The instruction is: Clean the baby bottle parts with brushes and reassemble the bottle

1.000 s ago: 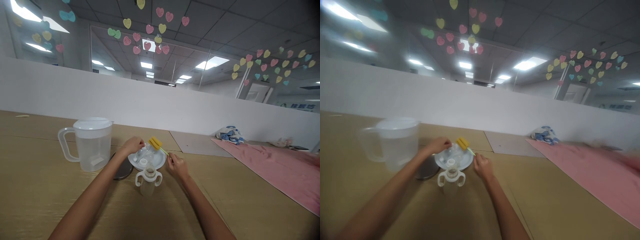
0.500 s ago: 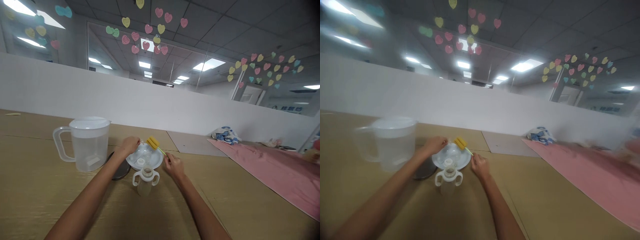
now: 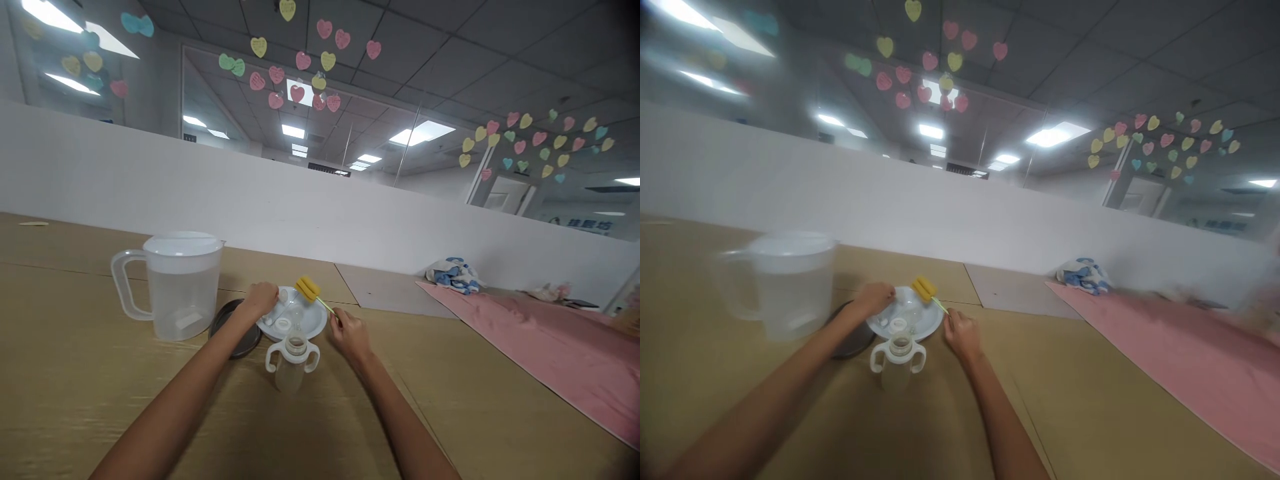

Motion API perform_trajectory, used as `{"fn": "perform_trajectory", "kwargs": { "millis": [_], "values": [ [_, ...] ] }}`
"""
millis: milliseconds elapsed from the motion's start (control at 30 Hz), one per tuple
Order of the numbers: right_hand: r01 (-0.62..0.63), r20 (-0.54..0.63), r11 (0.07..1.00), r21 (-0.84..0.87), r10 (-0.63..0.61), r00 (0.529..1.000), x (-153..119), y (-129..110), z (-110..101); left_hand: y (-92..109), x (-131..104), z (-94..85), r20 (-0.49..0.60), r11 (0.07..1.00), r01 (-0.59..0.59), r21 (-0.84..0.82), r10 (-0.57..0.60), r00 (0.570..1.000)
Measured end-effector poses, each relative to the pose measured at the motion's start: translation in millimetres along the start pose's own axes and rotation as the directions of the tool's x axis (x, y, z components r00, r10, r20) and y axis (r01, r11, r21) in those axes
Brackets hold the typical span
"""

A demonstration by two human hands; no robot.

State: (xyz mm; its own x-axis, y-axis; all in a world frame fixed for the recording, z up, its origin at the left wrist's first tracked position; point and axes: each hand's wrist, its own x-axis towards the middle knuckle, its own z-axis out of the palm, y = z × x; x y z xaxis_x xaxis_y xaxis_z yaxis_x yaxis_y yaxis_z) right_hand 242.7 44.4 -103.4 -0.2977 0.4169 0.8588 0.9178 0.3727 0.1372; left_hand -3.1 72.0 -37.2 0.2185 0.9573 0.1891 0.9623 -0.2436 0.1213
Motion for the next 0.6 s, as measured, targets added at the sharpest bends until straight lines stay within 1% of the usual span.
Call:
{"fn": "perform_trajectory", "kwargs": {
  "millis": [133, 233, 333, 433, 500, 533, 600],
  "values": [
    [0.015, 0.032, 1.000, 0.006, -0.015, 0.999, -1, 0, 0, 4, -2, -7.7, 0.031, 0.999, -0.041, -0.035, 0.042, 0.999],
    [0.019, 0.035, 1.000, 0.007, -0.019, 0.999, -2, 1, 1, 2, -4, -20.6, 0.035, 0.997, -0.062, -0.053, 0.064, 0.997],
    [0.004, 0.031, 1.000, 0.010, -0.004, 1.000, -2, 1, 0, -7, -7, -40.3, 0.008, 0.998, -0.040, -0.050, 0.040, 0.999],
    [0.003, 0.044, 1.000, 0.018, -0.004, 0.999, -1, 1, -2, -21, -12, -57.5, -0.009, 1.000, 0.014, -0.016, -0.014, 1.000],
    [0.002, 0.049, 1.000, 0.021, -0.003, 0.999, 0, 0, -3, -31, -14, -61.0, 0.012, 0.998, 0.054, 0.018, -0.054, 0.998],
    [0.002, 0.050, 1.000, 0.021, -0.004, 0.999, 0, 0, -3, -35, -15, -59.6, 0.028, 0.997, 0.072, 0.035, -0.073, 0.997],
    [0.006, 0.053, 1.000, 0.018, -0.007, 0.999, 0, 0, -3, -43, -16, -51.0, 0.054, 0.994, 0.090, 0.060, -0.093, 0.994]
  ]
}}
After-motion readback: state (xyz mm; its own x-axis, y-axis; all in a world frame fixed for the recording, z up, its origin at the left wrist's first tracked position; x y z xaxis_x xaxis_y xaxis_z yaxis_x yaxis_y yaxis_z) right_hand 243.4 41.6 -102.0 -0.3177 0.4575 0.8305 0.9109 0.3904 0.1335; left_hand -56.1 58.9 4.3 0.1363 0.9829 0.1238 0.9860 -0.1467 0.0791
